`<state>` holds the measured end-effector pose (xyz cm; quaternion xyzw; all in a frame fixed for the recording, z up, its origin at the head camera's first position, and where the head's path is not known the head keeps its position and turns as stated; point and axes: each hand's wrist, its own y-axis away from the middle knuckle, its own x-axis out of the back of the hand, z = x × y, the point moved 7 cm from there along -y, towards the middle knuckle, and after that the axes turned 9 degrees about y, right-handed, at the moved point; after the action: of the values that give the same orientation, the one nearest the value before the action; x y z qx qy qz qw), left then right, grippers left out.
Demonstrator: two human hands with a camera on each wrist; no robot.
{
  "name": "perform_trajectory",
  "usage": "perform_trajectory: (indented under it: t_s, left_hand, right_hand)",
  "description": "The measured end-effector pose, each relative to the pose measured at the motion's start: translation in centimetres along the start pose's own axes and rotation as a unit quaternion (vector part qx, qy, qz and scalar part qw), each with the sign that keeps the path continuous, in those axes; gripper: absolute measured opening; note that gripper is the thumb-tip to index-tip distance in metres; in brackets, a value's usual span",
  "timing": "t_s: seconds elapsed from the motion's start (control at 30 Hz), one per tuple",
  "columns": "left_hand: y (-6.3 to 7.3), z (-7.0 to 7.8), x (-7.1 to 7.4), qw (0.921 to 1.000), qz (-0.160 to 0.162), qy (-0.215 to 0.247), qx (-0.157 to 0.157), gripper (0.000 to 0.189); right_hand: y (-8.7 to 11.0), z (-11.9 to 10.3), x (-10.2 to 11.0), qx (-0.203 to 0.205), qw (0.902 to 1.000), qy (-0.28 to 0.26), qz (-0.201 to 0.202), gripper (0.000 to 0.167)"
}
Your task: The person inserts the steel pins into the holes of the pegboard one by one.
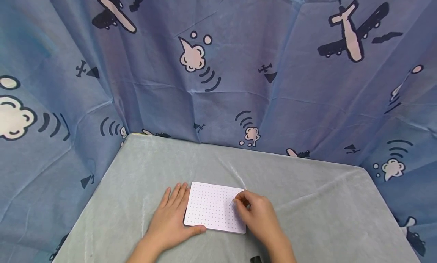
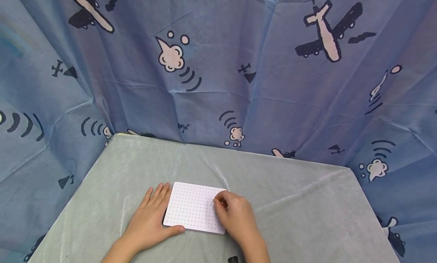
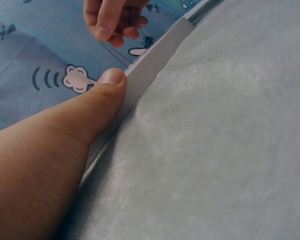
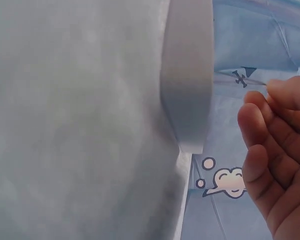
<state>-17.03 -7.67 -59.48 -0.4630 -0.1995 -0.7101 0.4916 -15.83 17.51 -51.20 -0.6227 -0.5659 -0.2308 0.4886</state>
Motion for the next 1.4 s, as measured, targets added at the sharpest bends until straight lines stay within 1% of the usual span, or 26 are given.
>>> perform_trajectory:
  t_s: [0.1,0.2,0.3,0.4,0.5,0.6,0.73,0.8,0.87,1.1,1.23,1.4]
  left_hand:
    - [0.0,0.0,0.0,1.0000,0.001,0.000,0.000,0.135]
    - [0.1,0.0,-0.1,1.0000,-0.002,-0.001,0.002,0.135]
    - [0.1,-0.1,-0.1,1.0000,-0.006,0.001,0.006,0.135]
    - [0.2,-0.1,-0.2,0.9999,-0.006,0.003,0.009,0.135]
    - [0.1,-0.1,-0.2,1.0000,-0.004,0.001,0.008,0.135]
    - [0.1,0.0,-0.1,1.0000,-0.002,0.003,0.006,0.135]
    - [0.1,0.0,0.0,0.9998,-0.005,0.016,0.008,0.134]
    - [0.1,0.0,0.0,0.9997,-0.008,0.020,0.010,0.134]
    - [0.1,0.0,0.0,0.9997,-0.008,0.020,0.011,0.134]
    - [0.1,0.1,-0.1,0.9998,-0.006,0.017,0.011,0.134]
    - [0.1,0.2,-0.1,0.9997,-0.010,0.020,0.015,0.134]
    - [0.0,0.2,-0.2,0.9995,-0.014,0.020,0.018,0.133]
  right_hand:
    - [0.0,0.3,0.3,-0.003,1.0000,-0.003,0.006,0.021]
    - [0.0,0.6,0.5,-0.005,1.0000,-0.007,0.003,0.021]
    - [0.0,1.0,0.9,-0.019,0.9997,-0.005,-0.017,0.020]
    - [0.0,1.8,1.4,-0.055,0.9969,0.015,-0.053,0.015]
    - [0.1,3.0,1.8,-0.099,0.9885,0.055,-0.100,0.011]
    - [0.4,4.4,2.1,-0.137,0.9752,0.091,-0.149,0.015]
    - [0.9,5.7,2.1,-0.173,0.9582,0.113,-0.198,0.019]
    - [1.0,6.1,2.1,-0.184,0.9532,0.117,-0.210,0.020]
    - [1.2,6.3,2.0,-0.190,0.9504,0.117,-0.216,0.021]
    - [1.5,6.9,2.1,-0.197,0.9433,0.136,-0.230,0.025]
    - [1.8,7.4,2.1,-0.203,0.9369,0.152,-0.240,0.026]
    - [2.2,7.8,1.8,-0.214,0.9291,0.157,-0.257,0.025]
